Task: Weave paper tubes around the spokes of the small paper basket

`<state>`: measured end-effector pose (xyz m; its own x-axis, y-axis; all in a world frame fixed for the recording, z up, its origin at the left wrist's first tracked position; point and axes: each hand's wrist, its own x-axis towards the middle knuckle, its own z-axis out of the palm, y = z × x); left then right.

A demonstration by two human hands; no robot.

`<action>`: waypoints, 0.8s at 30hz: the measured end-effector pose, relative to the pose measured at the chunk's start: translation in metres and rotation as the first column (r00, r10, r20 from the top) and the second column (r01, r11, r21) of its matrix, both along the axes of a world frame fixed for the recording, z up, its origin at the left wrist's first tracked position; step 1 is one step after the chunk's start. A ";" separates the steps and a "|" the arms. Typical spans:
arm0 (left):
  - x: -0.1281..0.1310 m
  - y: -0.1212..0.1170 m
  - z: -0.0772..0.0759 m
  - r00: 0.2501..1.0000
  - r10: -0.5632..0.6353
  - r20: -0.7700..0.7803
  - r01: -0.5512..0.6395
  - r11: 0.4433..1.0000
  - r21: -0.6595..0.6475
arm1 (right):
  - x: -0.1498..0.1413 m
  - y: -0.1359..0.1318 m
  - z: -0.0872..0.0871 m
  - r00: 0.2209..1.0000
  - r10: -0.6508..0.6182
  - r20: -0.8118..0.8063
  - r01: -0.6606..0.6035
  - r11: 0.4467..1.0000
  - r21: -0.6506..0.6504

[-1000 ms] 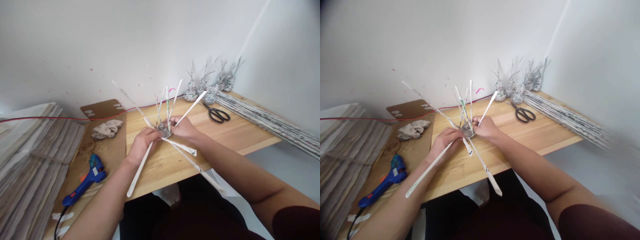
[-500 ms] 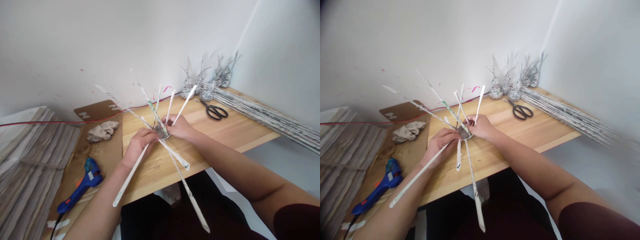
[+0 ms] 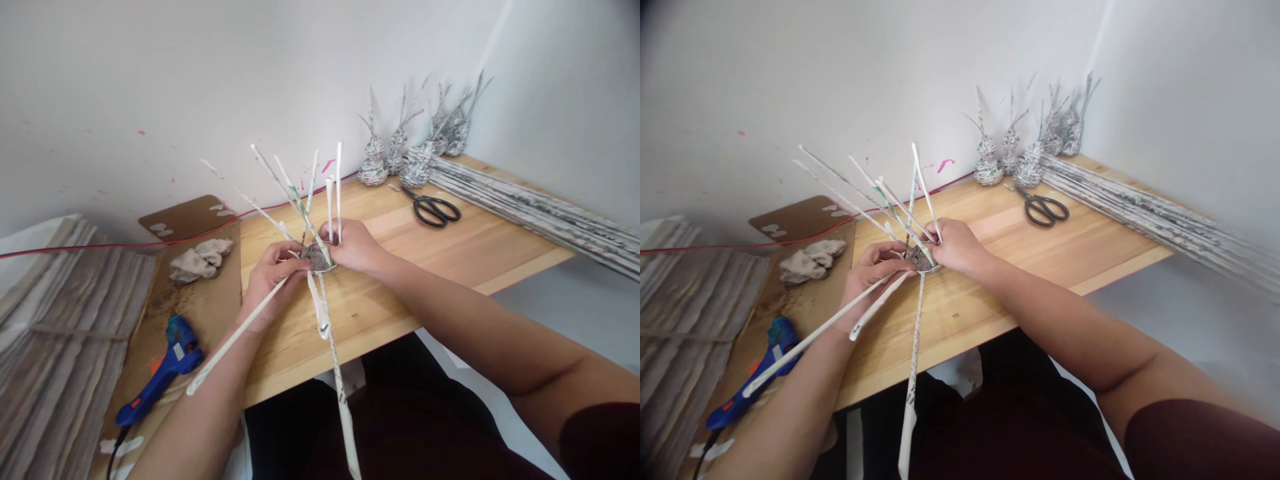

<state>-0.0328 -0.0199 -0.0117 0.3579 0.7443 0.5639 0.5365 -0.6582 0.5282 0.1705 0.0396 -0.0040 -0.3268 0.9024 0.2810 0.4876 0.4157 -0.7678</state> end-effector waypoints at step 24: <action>0.001 0.001 0.003 1.000 0.027 -0.002 -0.027 0.999 -0.038 | -0.004 0.008 -0.008 0.971 0.196 -0.137 -0.214 0.969 -0.125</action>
